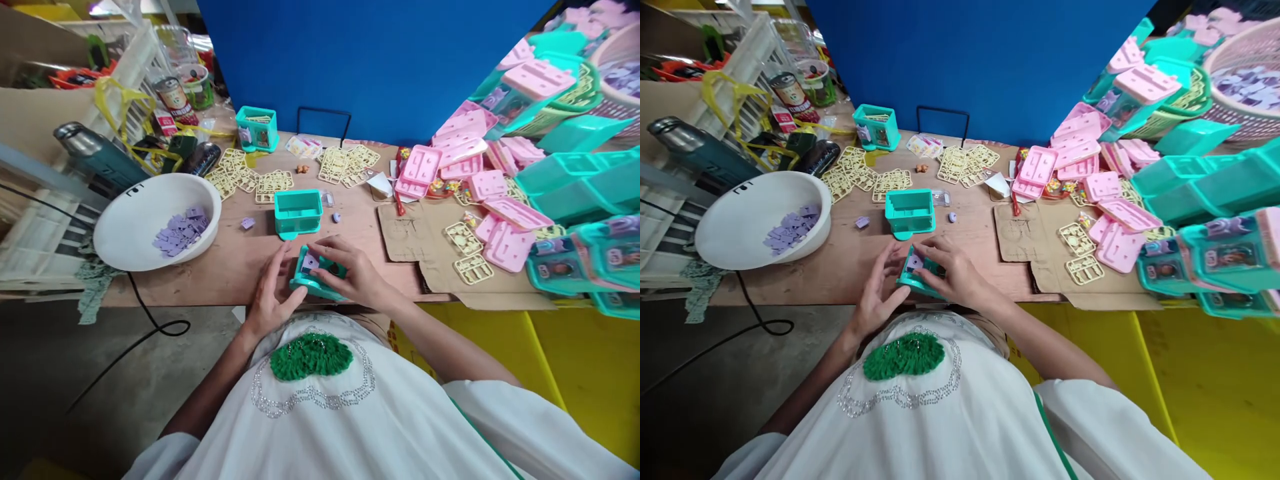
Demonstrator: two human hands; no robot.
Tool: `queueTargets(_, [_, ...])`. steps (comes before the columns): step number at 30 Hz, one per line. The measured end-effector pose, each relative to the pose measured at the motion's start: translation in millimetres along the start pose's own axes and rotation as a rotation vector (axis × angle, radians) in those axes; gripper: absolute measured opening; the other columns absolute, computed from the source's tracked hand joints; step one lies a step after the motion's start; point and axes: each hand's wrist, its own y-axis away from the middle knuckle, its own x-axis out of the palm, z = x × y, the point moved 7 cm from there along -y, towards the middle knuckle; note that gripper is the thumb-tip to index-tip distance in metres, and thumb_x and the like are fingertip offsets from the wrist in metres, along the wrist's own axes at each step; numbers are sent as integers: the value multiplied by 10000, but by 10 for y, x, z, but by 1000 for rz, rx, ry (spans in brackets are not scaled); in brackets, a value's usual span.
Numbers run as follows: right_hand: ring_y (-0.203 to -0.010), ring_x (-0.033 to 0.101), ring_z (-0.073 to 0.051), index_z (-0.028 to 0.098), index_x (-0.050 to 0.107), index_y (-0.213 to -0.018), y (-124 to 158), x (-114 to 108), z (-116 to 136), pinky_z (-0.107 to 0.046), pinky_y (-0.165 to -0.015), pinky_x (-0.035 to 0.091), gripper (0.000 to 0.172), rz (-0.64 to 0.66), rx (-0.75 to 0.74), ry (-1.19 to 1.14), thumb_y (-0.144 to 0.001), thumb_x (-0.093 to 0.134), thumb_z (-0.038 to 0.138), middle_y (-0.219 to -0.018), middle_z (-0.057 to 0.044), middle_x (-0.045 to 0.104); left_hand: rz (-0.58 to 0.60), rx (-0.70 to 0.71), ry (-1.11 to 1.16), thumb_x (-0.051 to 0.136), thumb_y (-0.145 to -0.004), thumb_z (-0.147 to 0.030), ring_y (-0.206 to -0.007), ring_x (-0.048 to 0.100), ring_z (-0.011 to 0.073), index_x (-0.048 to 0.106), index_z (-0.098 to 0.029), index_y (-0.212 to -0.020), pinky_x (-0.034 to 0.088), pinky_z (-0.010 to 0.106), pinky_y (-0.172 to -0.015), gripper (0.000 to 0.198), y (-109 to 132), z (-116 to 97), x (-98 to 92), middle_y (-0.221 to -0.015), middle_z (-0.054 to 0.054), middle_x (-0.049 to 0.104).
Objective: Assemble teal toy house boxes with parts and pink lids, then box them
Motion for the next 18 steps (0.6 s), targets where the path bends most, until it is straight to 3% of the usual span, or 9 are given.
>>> queueTargets(3, [-1209,677,-269,169,614,-1471,-1,-33,-31,-442,-986,613,474,-18,3,-29,-1018,681,295,-1309,-186,676,62,45,10,702,-915,-239,-1409,581,285,496,-251,-1522,522,451,-1154,641,-159,-135,-101,-1588,141,548])
queueTargets(7, [-1147,678,-256,209,611,-1474,68,-71,-90,-444,-951,615,460,-84,54,-1,-1023,671,278,-1255,-156,672,-51,184,-182,740,-914,-222,-1352,632,288,645,-213,-1211,556,467,-1133,312,-147,-399,-156,-1455,148,617])
queueTargets(11, [-1106,657,-254,226,618,-1466,103,-41,-98,-449,-912,607,433,-126,51,25,-1032,631,220,-1200,-139,667,-116,282,-331,760,-935,-247,-1276,691,281,666,-210,-1242,609,453,-1087,323,-33,-527,-58,-1439,143,604])
queueTargets(18, [-1065,623,-254,283,577,-1521,115,-5,-115,-450,-863,581,506,-181,40,30,-1026,634,199,-1180,-116,647,-155,292,-452,735,-962,-228,-1275,705,303,647,-189,-1312,623,455,-1077,363,-5,-555,3,-1438,177,608])
